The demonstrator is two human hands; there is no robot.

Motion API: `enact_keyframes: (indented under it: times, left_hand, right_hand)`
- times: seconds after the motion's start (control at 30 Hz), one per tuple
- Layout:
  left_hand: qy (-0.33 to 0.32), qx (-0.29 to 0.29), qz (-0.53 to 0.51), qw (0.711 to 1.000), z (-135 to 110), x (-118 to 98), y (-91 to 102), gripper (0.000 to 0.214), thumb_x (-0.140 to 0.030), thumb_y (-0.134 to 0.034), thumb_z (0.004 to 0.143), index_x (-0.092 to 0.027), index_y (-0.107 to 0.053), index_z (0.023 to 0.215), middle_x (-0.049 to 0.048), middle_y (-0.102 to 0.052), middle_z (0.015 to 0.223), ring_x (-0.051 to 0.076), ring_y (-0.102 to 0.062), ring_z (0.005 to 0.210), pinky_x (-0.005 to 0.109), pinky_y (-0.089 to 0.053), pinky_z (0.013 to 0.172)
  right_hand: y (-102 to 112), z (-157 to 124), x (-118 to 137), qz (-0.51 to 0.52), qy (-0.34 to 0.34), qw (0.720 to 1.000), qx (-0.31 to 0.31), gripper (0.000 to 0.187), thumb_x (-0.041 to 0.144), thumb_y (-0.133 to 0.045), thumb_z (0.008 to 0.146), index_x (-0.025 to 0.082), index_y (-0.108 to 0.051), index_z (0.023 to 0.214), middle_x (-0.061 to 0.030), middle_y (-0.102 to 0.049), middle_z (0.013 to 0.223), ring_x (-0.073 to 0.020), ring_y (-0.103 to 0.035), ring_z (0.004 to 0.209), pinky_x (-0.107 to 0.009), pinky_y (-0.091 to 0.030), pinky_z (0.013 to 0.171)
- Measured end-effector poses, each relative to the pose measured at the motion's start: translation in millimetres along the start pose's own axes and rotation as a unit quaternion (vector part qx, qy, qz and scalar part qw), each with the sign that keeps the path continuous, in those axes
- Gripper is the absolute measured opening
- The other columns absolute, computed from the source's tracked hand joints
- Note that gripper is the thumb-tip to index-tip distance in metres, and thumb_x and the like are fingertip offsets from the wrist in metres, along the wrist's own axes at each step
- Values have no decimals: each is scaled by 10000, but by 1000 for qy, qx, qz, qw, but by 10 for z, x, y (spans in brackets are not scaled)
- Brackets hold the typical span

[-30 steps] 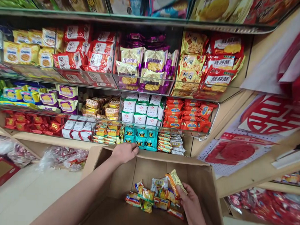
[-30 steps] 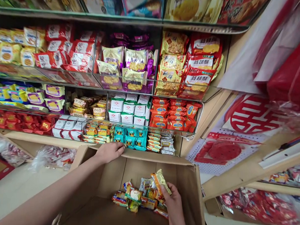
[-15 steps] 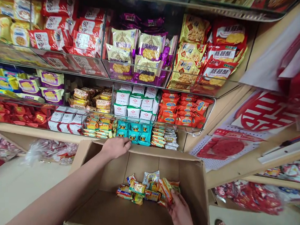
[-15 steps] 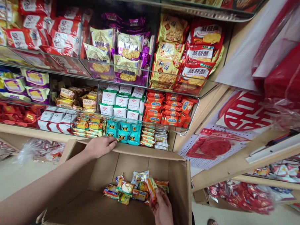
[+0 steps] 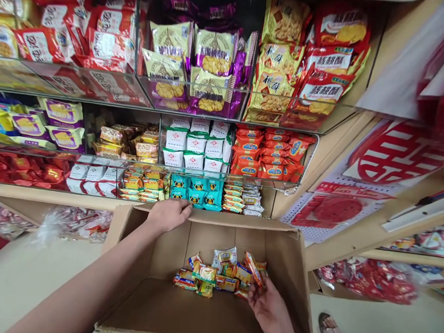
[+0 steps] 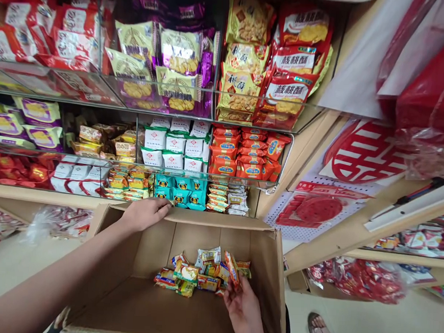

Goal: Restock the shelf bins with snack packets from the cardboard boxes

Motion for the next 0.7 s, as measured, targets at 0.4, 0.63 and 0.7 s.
enact_keyframes:
  times: [0.4, 0.63, 0.7]
  left_hand:
    - [-14, -3, -4, 1000, 1, 3, 21, 471, -460, -183, 827, -276, -576, 1010, 53, -634, 1006, 260, -581, 901, 346, -423, 670]
    - [-8, 3, 1, 1000, 3, -1, 35, 482, -475, -180, 824, -278, -578, 1014, 57, -639, 992, 259, -582, 902, 343, -422, 672]
    - [-7, 4, -2, 1000, 10, -3, 37, 487, -484, -181, 822, -281, -579, 1015, 54, -634, 1010, 264, -579, 908, 346, -422, 671]
  right_hand:
    - [-88, -103, 2, -303, 142, 940, 65, 423, 368, -726, 568, 150, -568, 894, -16, -613, 837, -93, -530, 655, -171, -391, 498]
    - [-344, -411, 200, -153, 135, 973, 111, 339, 291, -733, 592, 197, -552, 864, 2, -602, 868, -109, -545, 717, -214, -426, 578]
    - [-467, -560, 282, -83, 111, 982, 130, 291, 273, -720, 612, 202, -556, 841, 6, -602, 851, -103, -543, 699, -223, -431, 586]
Point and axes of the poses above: each hand's wrist, its own z-axis towards the middle knuckle, its own y-axis out of the back of the hand, x = y × z, the point moved 5 cm from there along z, towards the middle knuckle
